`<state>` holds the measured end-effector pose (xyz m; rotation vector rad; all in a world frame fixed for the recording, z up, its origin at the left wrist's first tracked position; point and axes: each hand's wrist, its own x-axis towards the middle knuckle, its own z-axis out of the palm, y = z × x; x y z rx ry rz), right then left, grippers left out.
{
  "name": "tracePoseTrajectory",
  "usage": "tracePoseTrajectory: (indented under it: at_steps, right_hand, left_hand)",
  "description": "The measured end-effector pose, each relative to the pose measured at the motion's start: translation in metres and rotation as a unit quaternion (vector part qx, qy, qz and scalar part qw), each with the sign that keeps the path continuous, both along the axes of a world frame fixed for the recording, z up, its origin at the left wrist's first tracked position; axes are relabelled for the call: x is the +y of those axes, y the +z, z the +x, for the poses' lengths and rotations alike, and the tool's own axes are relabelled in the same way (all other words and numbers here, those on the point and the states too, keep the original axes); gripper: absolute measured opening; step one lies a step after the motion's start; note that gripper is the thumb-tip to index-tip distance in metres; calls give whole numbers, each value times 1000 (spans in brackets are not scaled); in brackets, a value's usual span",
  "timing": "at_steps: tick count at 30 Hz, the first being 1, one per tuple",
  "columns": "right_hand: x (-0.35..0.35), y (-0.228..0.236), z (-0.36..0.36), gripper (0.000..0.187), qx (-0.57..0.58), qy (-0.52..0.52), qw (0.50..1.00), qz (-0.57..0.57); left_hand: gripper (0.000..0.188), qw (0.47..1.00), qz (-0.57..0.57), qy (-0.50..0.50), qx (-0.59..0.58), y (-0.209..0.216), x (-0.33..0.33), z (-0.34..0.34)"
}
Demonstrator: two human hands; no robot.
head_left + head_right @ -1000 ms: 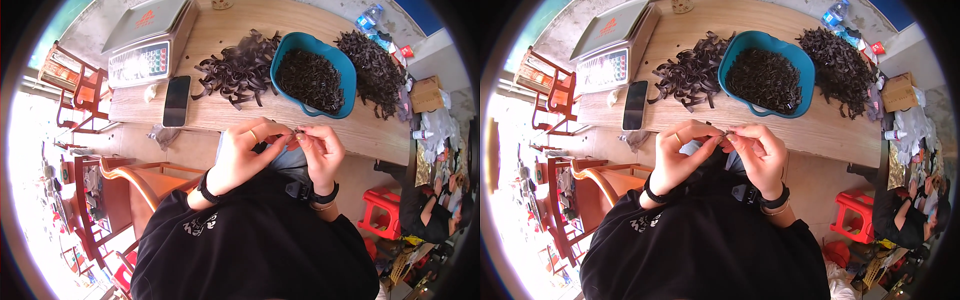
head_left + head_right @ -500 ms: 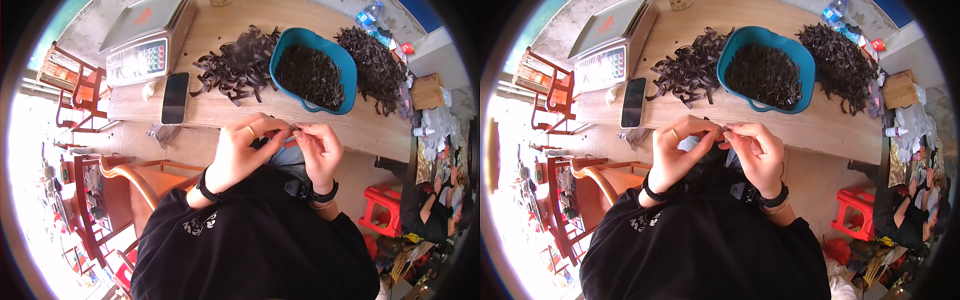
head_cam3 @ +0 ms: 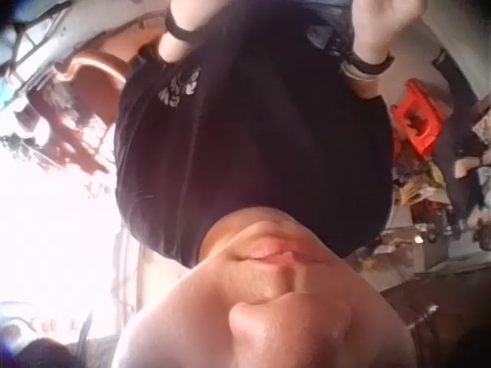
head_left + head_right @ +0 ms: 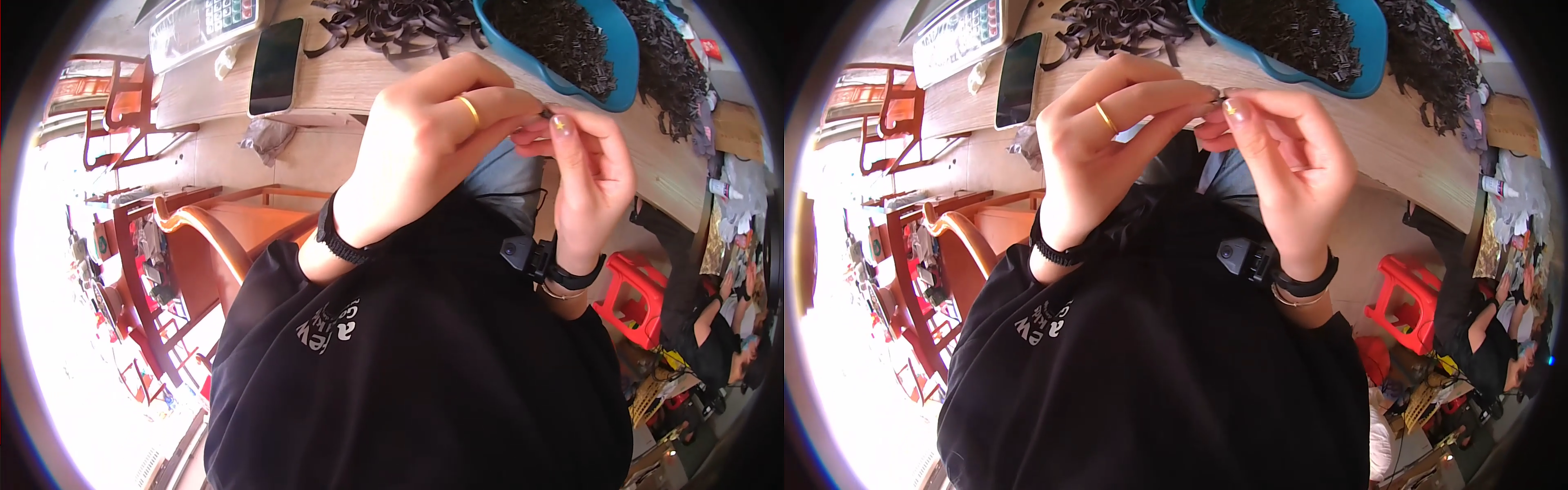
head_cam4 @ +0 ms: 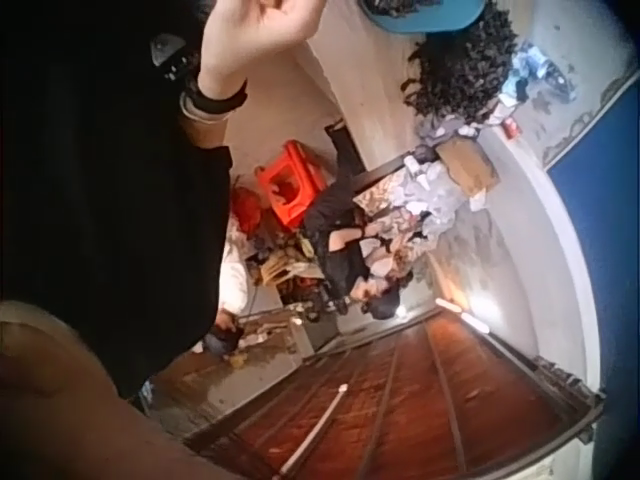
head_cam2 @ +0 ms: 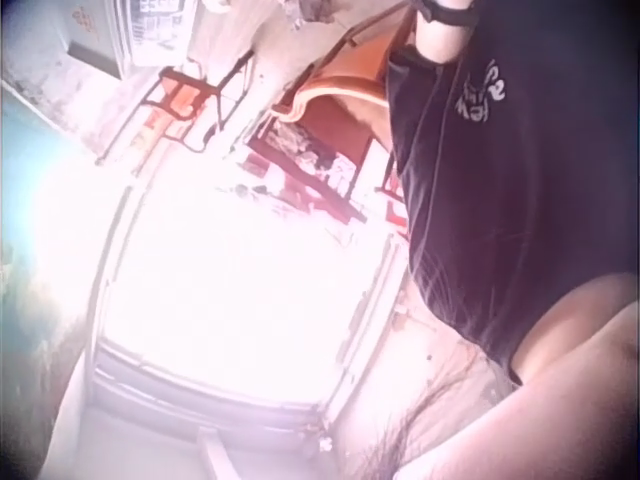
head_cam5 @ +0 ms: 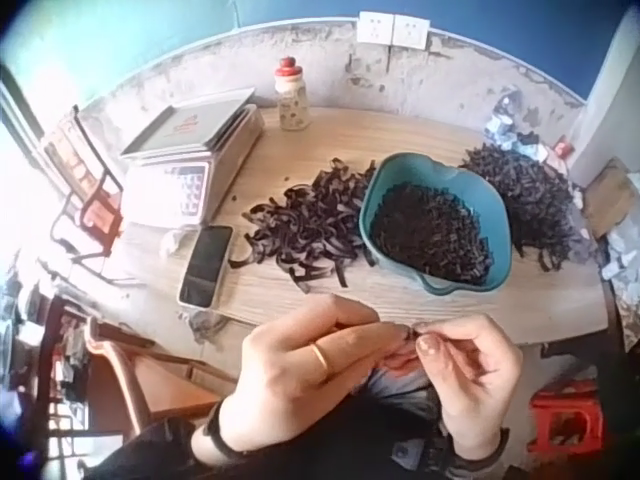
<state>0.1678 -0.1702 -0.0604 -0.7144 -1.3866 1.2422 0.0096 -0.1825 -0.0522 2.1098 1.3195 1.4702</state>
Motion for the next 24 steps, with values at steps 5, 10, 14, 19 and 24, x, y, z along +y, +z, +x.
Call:
tracePoseTrajectory:
  at_steps: [5, 10, 14, 19, 24]
  right_hand:
    - [-1, -1, 4, 15, 13, 7, 998, -53]
    - [-3, -5, 6, 24, -2, 11, 998, -55]
    - [-4, -9, 3, 30, 9, 34, 998, -46]
    - [-1, -9, 2, 30, -6, 14, 999, -31]
    - [2, -11, -6, 30, 2, 47, 998, -36]
  left_hand:
    - [17, 999, 27, -25, -7, -3, 4, -2]
    - [16, 998, 8, -56, 13, -8, -1, -6]
    - [16, 999, 2, -53, 5, -8, 0, -4]
    - [14, 998, 21, -34, 48, -12, 9, -25]
    - [12, 998, 6, -12, 55, -10, 5, -29]
